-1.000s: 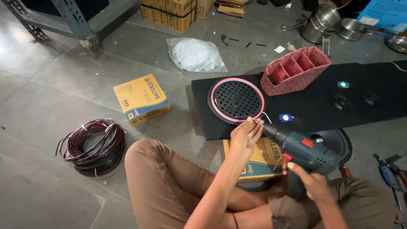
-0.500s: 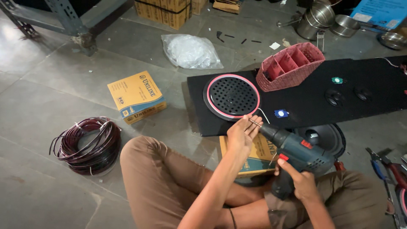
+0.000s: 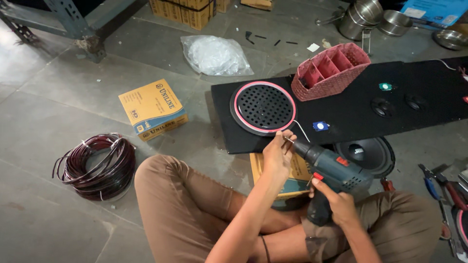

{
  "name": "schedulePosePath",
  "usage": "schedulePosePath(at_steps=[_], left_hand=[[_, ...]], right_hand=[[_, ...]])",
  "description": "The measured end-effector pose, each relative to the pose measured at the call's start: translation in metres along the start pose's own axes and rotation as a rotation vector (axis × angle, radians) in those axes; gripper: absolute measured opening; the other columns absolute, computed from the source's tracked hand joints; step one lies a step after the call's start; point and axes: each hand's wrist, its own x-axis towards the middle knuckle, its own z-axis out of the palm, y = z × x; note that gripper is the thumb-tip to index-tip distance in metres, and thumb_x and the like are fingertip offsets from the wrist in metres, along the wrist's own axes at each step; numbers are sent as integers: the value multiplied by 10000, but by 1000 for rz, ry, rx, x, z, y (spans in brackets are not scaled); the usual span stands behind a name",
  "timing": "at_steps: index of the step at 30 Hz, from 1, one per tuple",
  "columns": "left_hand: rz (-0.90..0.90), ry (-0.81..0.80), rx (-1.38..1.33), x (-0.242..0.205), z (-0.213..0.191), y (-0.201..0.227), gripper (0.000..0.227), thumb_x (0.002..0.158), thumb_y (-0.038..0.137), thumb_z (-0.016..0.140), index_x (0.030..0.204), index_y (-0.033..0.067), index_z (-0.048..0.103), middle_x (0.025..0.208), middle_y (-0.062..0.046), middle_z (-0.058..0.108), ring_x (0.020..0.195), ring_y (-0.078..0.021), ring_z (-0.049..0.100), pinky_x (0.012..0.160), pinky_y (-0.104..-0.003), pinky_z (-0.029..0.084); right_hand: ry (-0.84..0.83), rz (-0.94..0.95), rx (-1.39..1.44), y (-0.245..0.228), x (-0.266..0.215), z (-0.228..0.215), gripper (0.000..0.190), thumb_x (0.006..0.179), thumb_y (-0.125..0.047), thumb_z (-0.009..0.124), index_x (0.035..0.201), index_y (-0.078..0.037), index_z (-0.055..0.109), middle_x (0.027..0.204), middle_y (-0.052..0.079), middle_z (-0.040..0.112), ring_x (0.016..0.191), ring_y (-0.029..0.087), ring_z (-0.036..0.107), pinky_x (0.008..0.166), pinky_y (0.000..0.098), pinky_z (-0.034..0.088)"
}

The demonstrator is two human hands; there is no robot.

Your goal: The person uses a power drill to fasten a speaker grille onto a speaker mounted on a black panel. They retrieve screws from a pink organizer and secure the grille in place.

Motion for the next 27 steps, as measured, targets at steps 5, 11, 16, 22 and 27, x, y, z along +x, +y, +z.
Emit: schedulePosePath(at_steps=[5, 11, 16, 22, 27], left_hand=[[4, 2, 127, -16, -3, 4, 284, 1023, 188, 546, 1208, 29, 691, 1043, -33, 638, 974, -175, 606, 970, -354, 520], [45, -16, 218, -31, -3, 15, 306, 1009, 184, 525, 1225, 42, 688, 1142, -32, 687, 997, -164, 630, 976, -352, 511], [65, -60, 190, -32, -12, 15, 300, 1020, 151, 514, 1224, -3, 672, 1197, -123, 682, 1047, -206, 659, 984, -368, 513], [92, 141, 161, -13, -31, 13, 384, 989, 95, 508, 1331, -79, 498, 1312, -251, 631, 1228, -344, 648, 1070, -388, 528], [157, 119, 69, 4, -33, 15, 435, 959, 20, 550, 1347, -158, 465, 1341, -318, 601, 1269, -394, 623, 1094, -410, 521]], right_hand=[[-10, -35, 0, -1, -4, 6, 152, 895, -132, 722, 948, 9, 699, 821, 78, 699, 702, 183, 656, 660, 309, 519], [49, 48, -35, -1, -15, 13, 190, 895, -175, 705, 903, 15, 696, 781, 96, 689, 685, 190, 658, 651, 319, 516], [48, 49, 39, -3, -19, 23, 199, 894, -157, 720, 942, 32, 680, 782, 104, 681, 684, 202, 651, 644, 328, 508], [6, 24, 150, -20, -23, 32, 378, 860, -106, 689, 1218, 13, 678, 791, 90, 653, 670, 185, 613, 623, 313, 500], [-3, 2, 164, -27, -26, 34, 370, 885, -81, 666, 1231, 52, 665, 808, 93, 646, 690, 183, 607, 635, 314, 500]])
